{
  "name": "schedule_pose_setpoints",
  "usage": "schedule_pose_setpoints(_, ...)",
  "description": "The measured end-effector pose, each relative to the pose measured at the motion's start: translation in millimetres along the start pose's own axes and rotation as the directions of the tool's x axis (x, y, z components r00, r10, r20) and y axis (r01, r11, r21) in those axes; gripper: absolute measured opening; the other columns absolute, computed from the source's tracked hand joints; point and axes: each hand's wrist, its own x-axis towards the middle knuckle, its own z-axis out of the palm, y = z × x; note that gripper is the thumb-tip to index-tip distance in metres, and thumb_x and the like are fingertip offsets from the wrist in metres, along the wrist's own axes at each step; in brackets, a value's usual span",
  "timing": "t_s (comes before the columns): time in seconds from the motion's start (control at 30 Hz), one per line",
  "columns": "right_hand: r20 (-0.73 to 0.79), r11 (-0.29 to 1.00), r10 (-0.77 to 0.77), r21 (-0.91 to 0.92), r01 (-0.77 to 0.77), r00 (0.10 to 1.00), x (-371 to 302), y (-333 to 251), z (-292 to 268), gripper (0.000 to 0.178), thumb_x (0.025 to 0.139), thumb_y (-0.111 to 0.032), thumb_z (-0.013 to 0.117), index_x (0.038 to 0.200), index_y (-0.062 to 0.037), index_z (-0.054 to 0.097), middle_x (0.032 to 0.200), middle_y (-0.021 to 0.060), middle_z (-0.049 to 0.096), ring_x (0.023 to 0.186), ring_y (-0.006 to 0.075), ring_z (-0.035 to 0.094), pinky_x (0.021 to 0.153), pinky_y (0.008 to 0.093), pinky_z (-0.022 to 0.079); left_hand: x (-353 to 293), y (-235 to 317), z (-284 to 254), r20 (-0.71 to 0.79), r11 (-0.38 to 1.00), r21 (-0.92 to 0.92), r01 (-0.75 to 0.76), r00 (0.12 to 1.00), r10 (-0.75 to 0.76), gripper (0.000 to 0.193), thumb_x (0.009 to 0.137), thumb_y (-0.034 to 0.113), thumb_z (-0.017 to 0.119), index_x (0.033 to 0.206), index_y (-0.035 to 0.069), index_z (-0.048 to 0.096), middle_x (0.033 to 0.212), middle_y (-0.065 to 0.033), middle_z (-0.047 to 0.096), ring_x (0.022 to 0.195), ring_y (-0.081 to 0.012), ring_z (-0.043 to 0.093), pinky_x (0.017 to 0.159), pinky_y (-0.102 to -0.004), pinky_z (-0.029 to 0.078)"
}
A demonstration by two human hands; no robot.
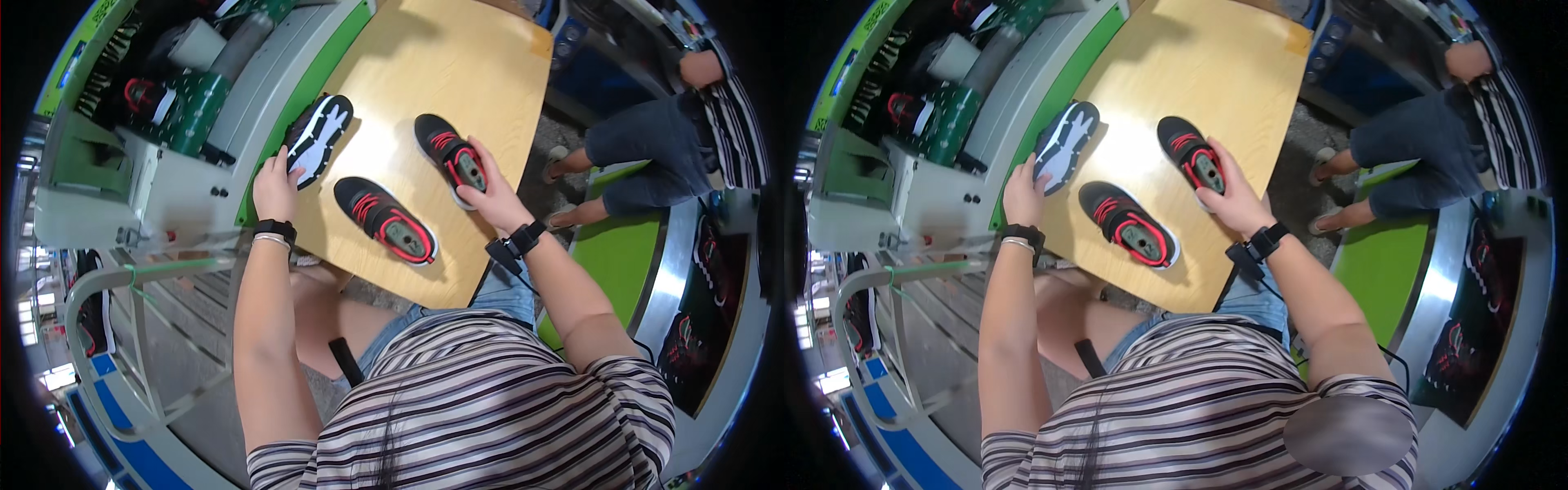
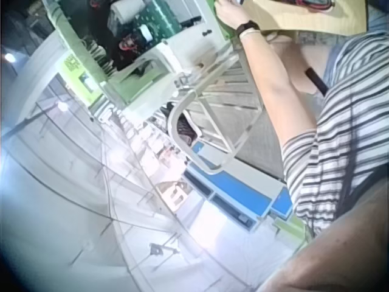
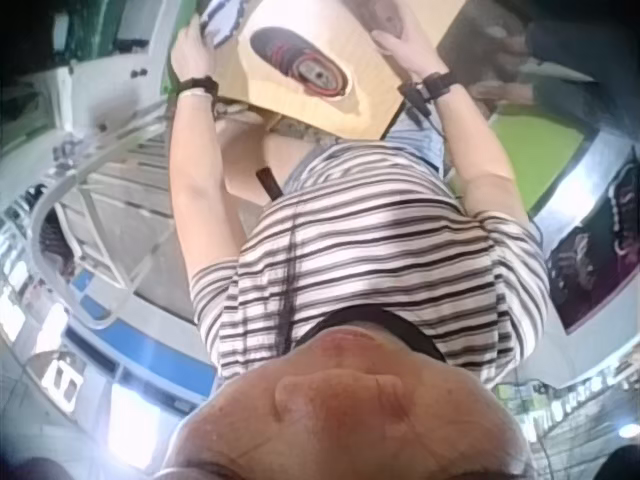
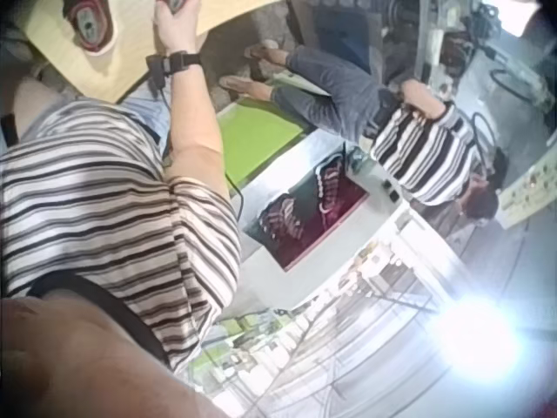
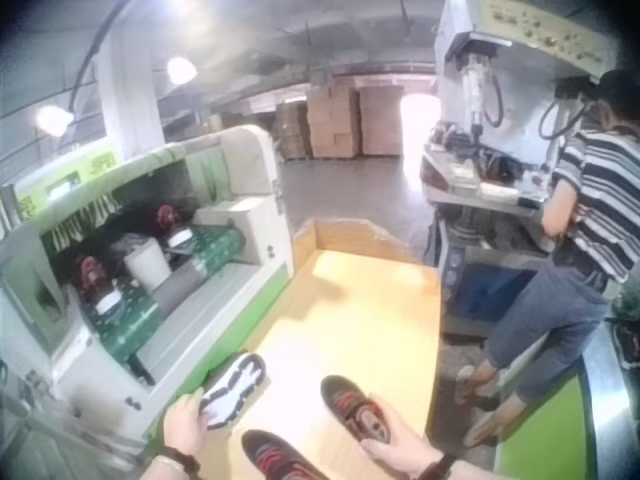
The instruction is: The recorder is inspecting and organizing shoes on a production line workstation, picking them up from a conveyor belt and placing them on a table for inspection.
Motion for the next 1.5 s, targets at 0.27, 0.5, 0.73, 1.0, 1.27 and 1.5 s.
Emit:
schedule_pose_setpoints(0.27, 0.031, 1.000, 0.029, 0.011, -0.030, 0.999, 1.4, -3.7, 1.0, 0.085, 0.084, -0.005, 0.069, 0.157, -0.0031, 0.024, 0.150, 0.0191, 0.041, 0.141, 0.0274, 0.040, 0.117, 0.0362, 0.032, -42.3, -9.4, -43.2, 0.029, 0.997, 0.051, -0.055, 0.998, 0.053, 0.085, 0.078, 0.009, 0.078, 0.151, 0.000, 0.035, 0.107, -0.0166, 0.056, 0.103, -0.0371, 0.055, 0.091, -0.0465, 0.045)
schedule_pose_setpoints(0.5, 0.019, 1.000, 0.025, 0.009, -0.026, 0.999, -0.4, -2.5, -0.3, 0.083, 0.086, -0.002, 0.065, 0.158, -0.0065, 0.024, 0.150, 0.0165, 0.041, 0.139, 0.0258, 0.042, 0.116, 0.0352, 0.033, -84.4, -6.6, -59.4, 0.057, 0.977, 0.215, 0.006, 0.998, -0.018, 0.065, 0.083, 0.008, 0.071, 0.142, 0.002, 0.045, 0.108, -0.0150, 0.052, 0.104, -0.0356, 0.055, 0.091, -0.0453, 0.046)
schedule_pose_setpoints(0.73, -0.003, 0.999, -0.015, 0.028, 0.015, 1.000, -0.8, -4.4, 3.9, 0.085, 0.082, 0.005, 0.061, 0.157, -0.0045, 0.024, 0.148, 0.0170, 0.043, 0.138, 0.0266, 0.043, 0.115, 0.0363, 0.034, -91.0, 31.4, -82.8, 0.323, 0.960, -0.091, 0.263, 0.920, -0.222, 0.072, 0.078, 0.035, 0.083, 0.131, 0.001, 0.050, 0.121, -0.0212, 0.054, 0.108, -0.0422, 0.057, 0.091, -0.0483, 0.050)
schedule_pose_setpoints(1.0, -0.001, 1.000, 0.016, 0.023, -0.016, 1.000, -1.0, -3.8, 5.2, 0.086, 0.081, 0.008, 0.061, 0.157, -0.0034, 0.023, 0.150, 0.0186, 0.041, 0.141, 0.0293, 0.040, 0.117, 0.0376, 0.032, -57.6, 34.3, -41.1, 0.300, 0.804, -0.509, 0.308, 0.939, -0.170, 0.106, 0.078, 0.032, 0.086, 0.154, -0.006, 0.022, 0.142, -0.0288, 0.047, 0.135, -0.0384, 0.047, 0.114, -0.0408, 0.037)
schedule_pose_setpoints(1.27, -0.004, 1.000, 0.016, -0.006, -0.017, 1.000, -2.4, -6.0, 0.4, 0.086, 0.080, 0.001, 0.064, 0.157, -0.0025, 0.024, 0.148, 0.0196, 0.042, 0.138, 0.0287, 0.043, 0.115, 0.0375, 0.034, -48.5, 26.6, -24.7, 0.319, 0.528, -0.740, 0.417, 0.909, -0.269, 0.085, 0.068, 0.011, 0.080, 0.142, -0.001, 0.040, 0.128, -0.0225, 0.061, 0.119, -0.0312, 0.062, 0.103, -0.0365, 0.047)
schedule_pose_setpoints(1.5, 0.004, 0.999, 0.022, -0.045, -0.022, 1.000, -1.3, -2.5, 6.0, 0.081, 0.085, -0.004, 0.065, 0.156, -0.0035, 0.026, 0.148, 0.0203, 0.043, 0.137, 0.0291, 0.044, 0.114, 0.0371, 0.036, -69.4, -14.4, -52.6, 0.283, 0.499, -0.756, 0.423, 0.899, -0.334, 0.085, 0.067, 0.007, 0.074, 0.144, -0.006, 0.041, 0.124, -0.0187, 0.063, 0.114, -0.0247, 0.063, 0.100, -0.0325, 0.049)
